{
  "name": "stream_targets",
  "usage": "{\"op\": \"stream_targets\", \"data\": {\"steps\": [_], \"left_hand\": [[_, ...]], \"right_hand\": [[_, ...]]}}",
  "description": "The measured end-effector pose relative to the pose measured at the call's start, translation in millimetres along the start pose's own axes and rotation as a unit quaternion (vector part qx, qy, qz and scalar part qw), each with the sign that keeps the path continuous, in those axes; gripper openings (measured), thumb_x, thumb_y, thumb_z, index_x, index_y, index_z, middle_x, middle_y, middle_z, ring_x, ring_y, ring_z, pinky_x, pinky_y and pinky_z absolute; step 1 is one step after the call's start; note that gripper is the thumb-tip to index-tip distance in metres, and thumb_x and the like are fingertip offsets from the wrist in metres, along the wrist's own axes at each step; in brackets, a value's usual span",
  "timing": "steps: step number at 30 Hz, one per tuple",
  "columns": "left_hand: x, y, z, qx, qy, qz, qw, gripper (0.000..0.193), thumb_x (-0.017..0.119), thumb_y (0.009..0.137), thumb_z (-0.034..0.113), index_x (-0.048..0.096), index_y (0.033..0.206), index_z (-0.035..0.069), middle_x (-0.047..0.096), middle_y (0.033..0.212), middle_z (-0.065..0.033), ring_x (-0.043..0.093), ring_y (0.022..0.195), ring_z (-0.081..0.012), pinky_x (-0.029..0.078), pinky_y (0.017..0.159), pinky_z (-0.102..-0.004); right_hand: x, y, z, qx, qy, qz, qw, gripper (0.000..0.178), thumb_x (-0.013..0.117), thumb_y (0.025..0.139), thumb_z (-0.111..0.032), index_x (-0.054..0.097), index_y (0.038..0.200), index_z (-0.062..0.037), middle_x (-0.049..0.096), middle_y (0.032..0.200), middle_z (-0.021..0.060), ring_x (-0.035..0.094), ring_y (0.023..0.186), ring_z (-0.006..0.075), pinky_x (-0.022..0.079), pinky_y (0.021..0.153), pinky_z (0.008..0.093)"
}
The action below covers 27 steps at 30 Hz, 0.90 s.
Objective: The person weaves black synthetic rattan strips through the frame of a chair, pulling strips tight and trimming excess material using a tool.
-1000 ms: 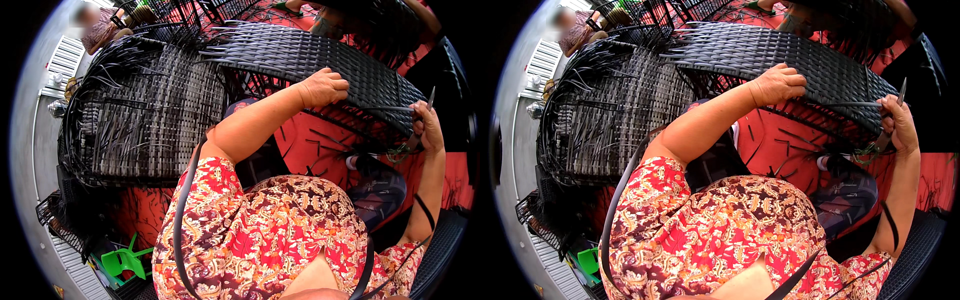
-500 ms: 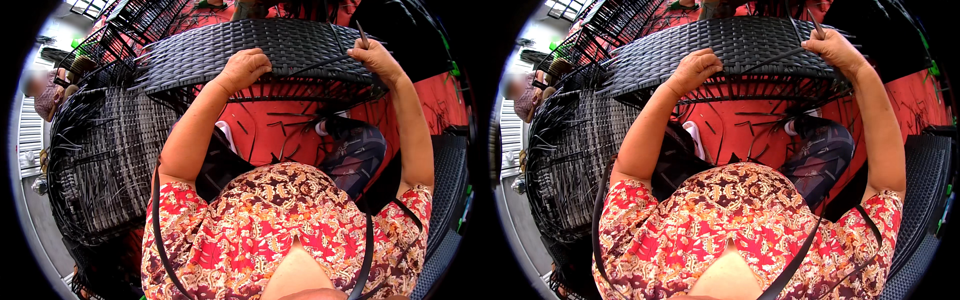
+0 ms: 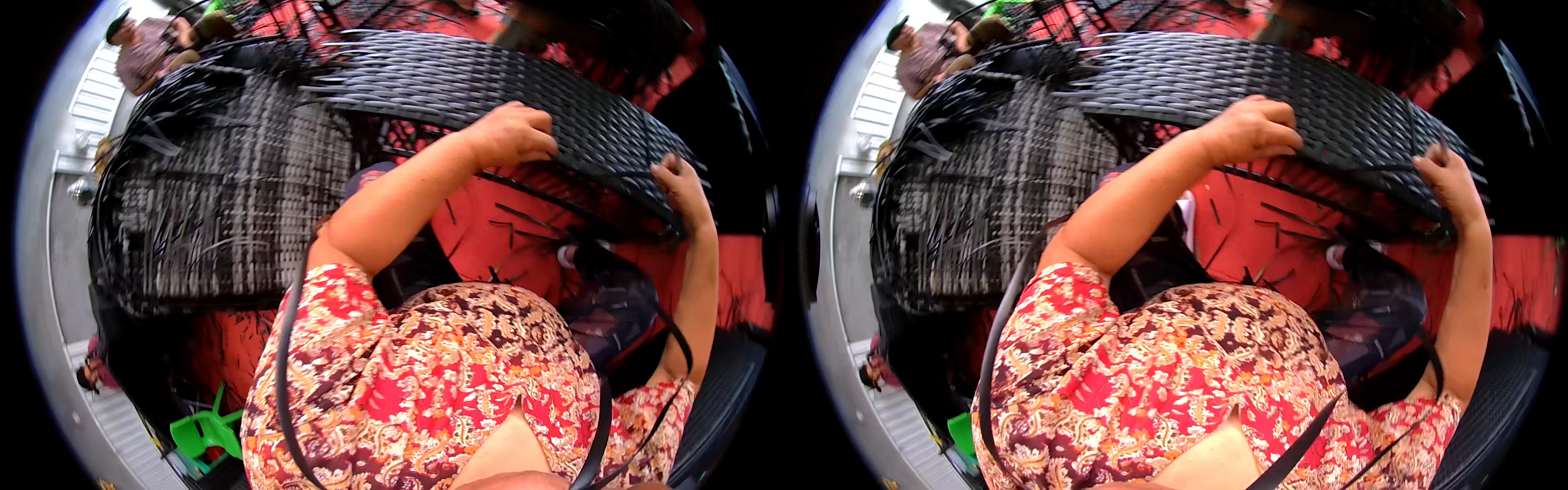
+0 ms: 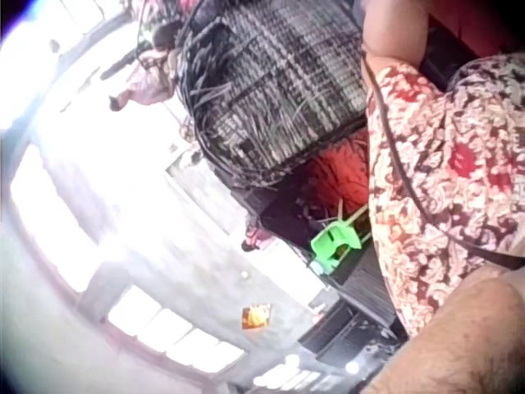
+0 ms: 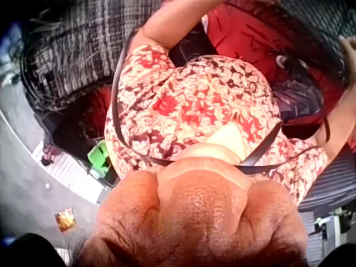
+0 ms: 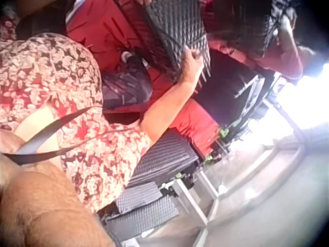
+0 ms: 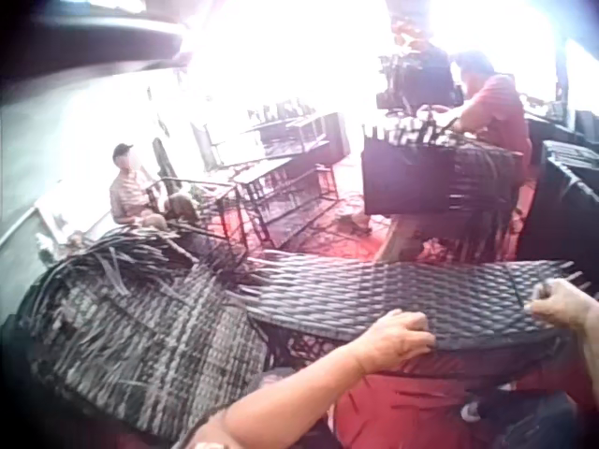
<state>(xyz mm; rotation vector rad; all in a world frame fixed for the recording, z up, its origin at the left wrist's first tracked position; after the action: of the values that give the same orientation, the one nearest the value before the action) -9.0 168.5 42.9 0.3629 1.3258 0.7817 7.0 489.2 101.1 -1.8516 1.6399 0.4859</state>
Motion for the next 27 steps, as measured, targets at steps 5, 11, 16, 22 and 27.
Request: {"op": "stream_targets", "data": {"steps": [5, 11, 16, 22, 27], "left_hand": [[4, 1, 1, -0.043, -0.016, 0.028, 0.999, 0.008, 0.07, 0.073, 0.019, 0.066, 0.079, 0.016, 0.056, 0.078, -0.0005, 0.058, 0.075, -0.022, 0.044, 0.07, -0.0355], [8, 2, 0, -0.038, 0.031, 0.007, 0.999, 0.01, 0.07, 0.074, 0.019, 0.066, 0.082, 0.013, 0.058, 0.081, 0.0, 0.059, 0.075, -0.0206, 0.046, 0.069, -0.0329], [14, 7, 3, -0.028, 0.036, 0.016, 0.999, 0.011, 0.069, 0.074, 0.019, 0.066, 0.081, 0.012, 0.058, 0.081, 0.0, 0.059, 0.075, -0.0199, 0.046, 0.07, -0.0328], [13, 5, 2, -0.038, 0.033, 0.022, 0.998, 0.009, 0.07, 0.073, 0.022, 0.065, 0.077, 0.017, 0.055, 0.08, 0.0016, 0.058, 0.079, -0.0187, 0.044, 0.072, -0.0329], [19, 4, -1, -0.013, 0.07, 0.017, 0.997, 0.009, 0.068, 0.074, 0.021, 0.066, 0.081, 0.016, 0.058, 0.082, 0.0025, 0.058, 0.079, -0.017, 0.045, 0.072, -0.0316]], "right_hand": [[21, -38, 17, -0.064, -0.221, -0.033, 0.973, 0.027, 0.068, 0.076, -0.019, 0.049, 0.072, -0.0001, 0.046, 0.06, 0.0067, 0.043, 0.057, 0.0153, 0.039, 0.055, 0.0325], [74, -67, -28, -0.224, -0.164, 0.153, 0.948, 0.017, 0.066, 0.079, -0.017, 0.064, 0.09, -0.0041, 0.064, 0.083, 0.0129, 0.062, 0.079, 0.0309, 0.05, 0.073, 0.035], [165, -67, -27, -0.251, -0.049, 0.182, 0.95, 0.021, 0.064, 0.08, -0.012, 0.063, 0.099, -0.0032, 0.065, 0.095, 0.0153, 0.063, 0.085, 0.0303, 0.051, 0.075, 0.0358], [196, -40, -13, -0.242, -0.146, 0.24, 0.929, 0.029, 0.065, 0.08, -0.012, 0.058, 0.107, -0.0029, 0.063, 0.094, 0.0143, 0.063, 0.082, 0.0304, 0.051, 0.071, 0.0359], [198, -31, -13, -0.228, -0.197, 0.269, 0.915, 0.023, 0.068, 0.08, -0.022, 0.061, 0.095, -0.0065, 0.062, 0.075, 0.0071, 0.061, 0.067, 0.0259, 0.05, 0.059, 0.0357]]}}
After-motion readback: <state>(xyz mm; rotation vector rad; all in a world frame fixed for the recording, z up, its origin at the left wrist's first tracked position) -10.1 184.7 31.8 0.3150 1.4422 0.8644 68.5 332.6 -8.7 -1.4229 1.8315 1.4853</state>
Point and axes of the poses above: each hand's wrist, its own y-axis towards the middle knuckle, its own x-axis out of the palm, z = x × y, the point moved 4 cm from there along y, towards the middle knuckle
